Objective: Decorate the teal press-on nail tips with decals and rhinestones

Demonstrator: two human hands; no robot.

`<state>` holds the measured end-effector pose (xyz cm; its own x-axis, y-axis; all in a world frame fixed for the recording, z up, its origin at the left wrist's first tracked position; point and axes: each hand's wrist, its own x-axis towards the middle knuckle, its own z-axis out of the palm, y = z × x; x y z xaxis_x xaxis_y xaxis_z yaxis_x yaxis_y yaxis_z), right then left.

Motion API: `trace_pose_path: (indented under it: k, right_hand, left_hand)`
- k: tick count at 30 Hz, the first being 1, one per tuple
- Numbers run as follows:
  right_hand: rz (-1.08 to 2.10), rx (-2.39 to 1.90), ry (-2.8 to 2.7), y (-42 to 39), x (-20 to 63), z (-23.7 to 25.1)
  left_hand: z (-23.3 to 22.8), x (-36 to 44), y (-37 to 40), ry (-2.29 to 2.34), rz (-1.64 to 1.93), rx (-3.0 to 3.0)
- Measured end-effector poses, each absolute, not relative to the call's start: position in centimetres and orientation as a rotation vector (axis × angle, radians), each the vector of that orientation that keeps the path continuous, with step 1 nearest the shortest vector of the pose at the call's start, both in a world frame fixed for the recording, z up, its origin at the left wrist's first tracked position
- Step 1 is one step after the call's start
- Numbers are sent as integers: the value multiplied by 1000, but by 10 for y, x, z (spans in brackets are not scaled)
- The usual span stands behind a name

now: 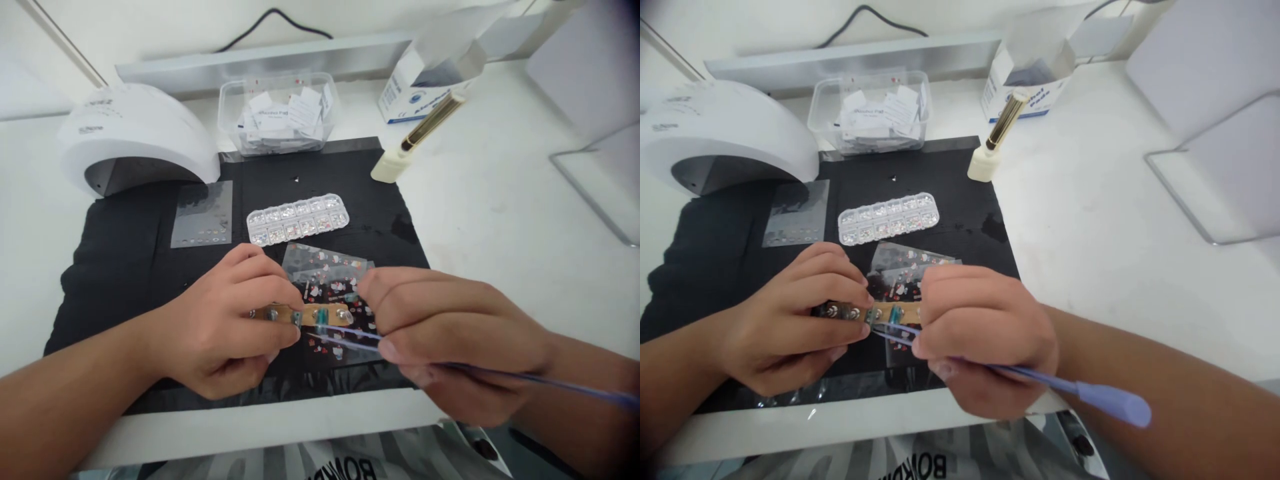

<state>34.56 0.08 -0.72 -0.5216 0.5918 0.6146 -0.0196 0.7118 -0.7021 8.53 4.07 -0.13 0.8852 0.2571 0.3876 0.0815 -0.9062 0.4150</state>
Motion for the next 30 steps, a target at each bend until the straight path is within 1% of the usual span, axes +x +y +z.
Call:
trace_pose_path:
  k: [4,8,23,30]
  right_hand:
    - [919,-459,-1715,11,348,-10]
    - [945,-474,-1513,22,348,-16]
    - [908,-474,-1479,30,344,-21]
    - [978,-454,-1474,32,349,-25]
  left_hand:
    - [-2,84,40,260,628,2658]
    - [-2,84,39,259,617,2664]
    - [-3,84,40,243,614,2667]
    - [-1,83,39,257,569,2683]
